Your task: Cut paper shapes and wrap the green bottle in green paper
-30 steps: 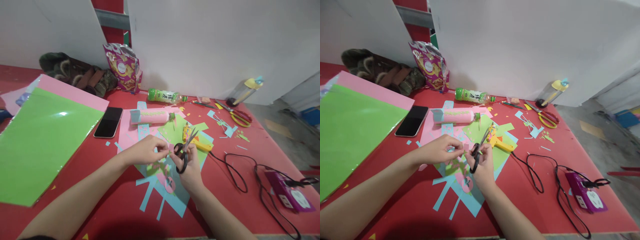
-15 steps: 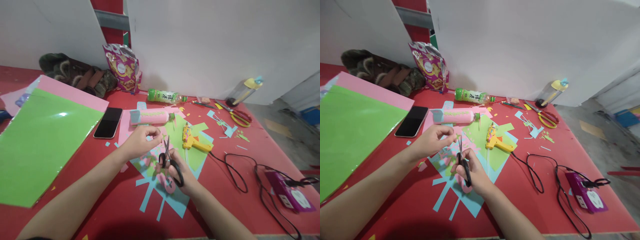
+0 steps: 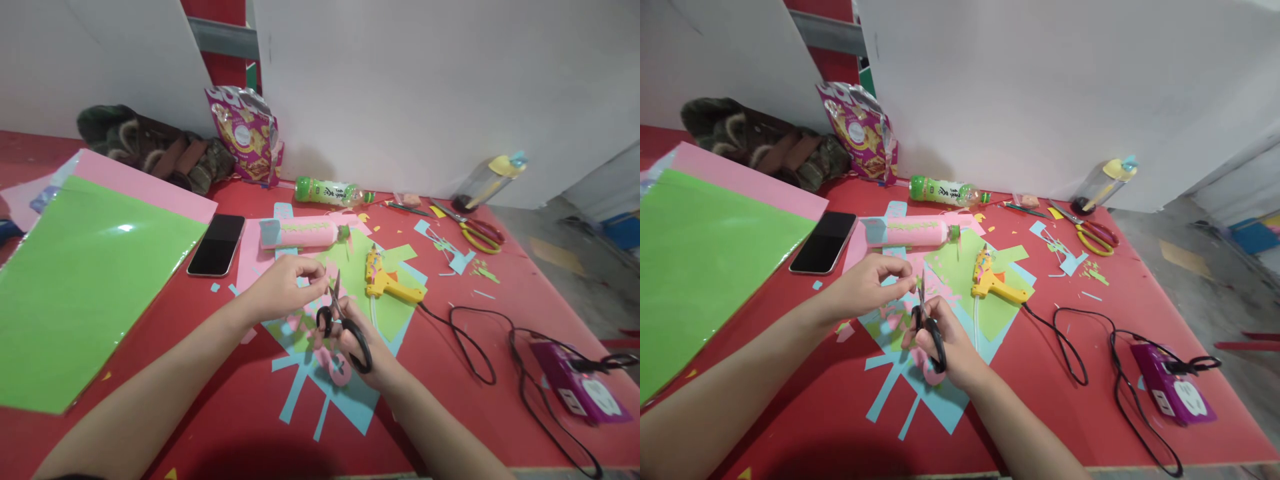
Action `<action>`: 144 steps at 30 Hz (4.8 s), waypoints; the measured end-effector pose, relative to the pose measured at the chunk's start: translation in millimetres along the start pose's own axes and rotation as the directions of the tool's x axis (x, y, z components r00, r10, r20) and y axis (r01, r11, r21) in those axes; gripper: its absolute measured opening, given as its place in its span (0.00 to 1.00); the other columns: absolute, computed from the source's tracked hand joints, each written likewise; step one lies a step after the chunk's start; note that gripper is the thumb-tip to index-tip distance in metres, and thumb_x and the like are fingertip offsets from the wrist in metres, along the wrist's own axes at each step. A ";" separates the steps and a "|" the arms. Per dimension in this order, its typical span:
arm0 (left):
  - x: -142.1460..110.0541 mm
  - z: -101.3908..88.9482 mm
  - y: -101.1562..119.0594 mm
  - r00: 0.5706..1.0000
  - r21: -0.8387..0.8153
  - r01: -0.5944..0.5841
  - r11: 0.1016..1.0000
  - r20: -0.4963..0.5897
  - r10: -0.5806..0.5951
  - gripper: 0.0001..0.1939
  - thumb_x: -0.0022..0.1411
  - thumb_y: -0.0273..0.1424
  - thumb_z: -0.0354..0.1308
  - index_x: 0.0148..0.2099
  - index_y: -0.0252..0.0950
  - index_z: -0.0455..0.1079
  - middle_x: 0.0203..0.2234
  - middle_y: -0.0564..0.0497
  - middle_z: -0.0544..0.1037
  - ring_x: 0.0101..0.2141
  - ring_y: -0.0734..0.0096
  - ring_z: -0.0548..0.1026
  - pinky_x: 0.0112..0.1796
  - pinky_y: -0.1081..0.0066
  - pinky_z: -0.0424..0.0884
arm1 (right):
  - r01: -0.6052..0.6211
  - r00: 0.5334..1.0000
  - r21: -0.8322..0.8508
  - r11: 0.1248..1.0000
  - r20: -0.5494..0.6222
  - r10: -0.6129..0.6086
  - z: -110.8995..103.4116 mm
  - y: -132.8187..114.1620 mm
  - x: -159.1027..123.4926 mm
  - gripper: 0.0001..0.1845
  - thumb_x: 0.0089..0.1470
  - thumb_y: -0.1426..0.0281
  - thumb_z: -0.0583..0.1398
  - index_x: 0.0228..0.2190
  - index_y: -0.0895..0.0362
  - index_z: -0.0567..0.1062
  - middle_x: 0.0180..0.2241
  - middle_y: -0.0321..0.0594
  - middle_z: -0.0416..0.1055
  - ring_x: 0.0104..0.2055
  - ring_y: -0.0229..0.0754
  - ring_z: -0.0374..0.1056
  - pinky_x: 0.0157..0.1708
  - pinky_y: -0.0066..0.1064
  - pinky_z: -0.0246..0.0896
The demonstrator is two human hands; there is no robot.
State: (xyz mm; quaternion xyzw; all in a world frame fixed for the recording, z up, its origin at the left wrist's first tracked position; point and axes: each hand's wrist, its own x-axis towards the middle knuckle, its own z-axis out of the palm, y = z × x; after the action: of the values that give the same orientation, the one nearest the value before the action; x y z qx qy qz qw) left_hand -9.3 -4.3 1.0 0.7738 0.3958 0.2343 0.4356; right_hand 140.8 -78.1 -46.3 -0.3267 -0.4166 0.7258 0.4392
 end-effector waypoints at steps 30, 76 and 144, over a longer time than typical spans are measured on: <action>0.5 2.0 -0.4 1.000 0.024 -0.001 1.000 0.002 0.001 0.12 0.54 0.31 0.45 0.21 0.33 0.58 0.17 0.56 0.62 0.22 0.79 0.61 0.26 0.77 0.59 | 0.007 1.000 -0.059 0.998 -0.013 -0.008 -0.6 2.6 0.6 0.20 0.42 0.52 0.57 0.28 0.52 0.57 0.27 0.34 0.59 0.25 0.36 0.61 0.25 0.29 0.56; -0.6 -0.1 -1.3 0.999 0.015 0.016 1.000 0.039 -0.017 0.13 0.53 0.31 0.47 0.19 0.33 0.56 0.15 0.57 0.57 0.20 0.81 0.57 0.22 0.78 0.55 | 0.009 0.999 -0.020 1.000 0.041 -0.008 -0.4 2.2 0.5 0.20 0.43 0.55 0.58 0.28 0.53 0.54 0.26 0.32 0.57 0.20 0.31 0.58 0.17 0.25 0.52; -7.3 45.3 6.1 0.945 -0.225 0.129 0.966 -0.267 -0.189 0.11 0.51 0.26 0.46 0.18 0.35 0.57 0.11 0.58 0.65 0.16 0.80 0.64 0.20 0.78 0.60 | 0.138 0.986 -0.221 0.965 -0.059 -0.154 1.4 1.8 1.5 0.20 0.46 0.51 0.53 0.28 0.53 0.54 0.23 0.32 0.57 0.24 0.36 0.56 0.27 0.30 0.54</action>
State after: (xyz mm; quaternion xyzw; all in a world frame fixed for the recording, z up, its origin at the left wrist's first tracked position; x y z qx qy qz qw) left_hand 21.1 -34.3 -17.0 0.6481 0.4897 0.3471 0.4686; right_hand 138.4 -77.8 -47.5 -0.3679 -0.4992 0.6290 0.4688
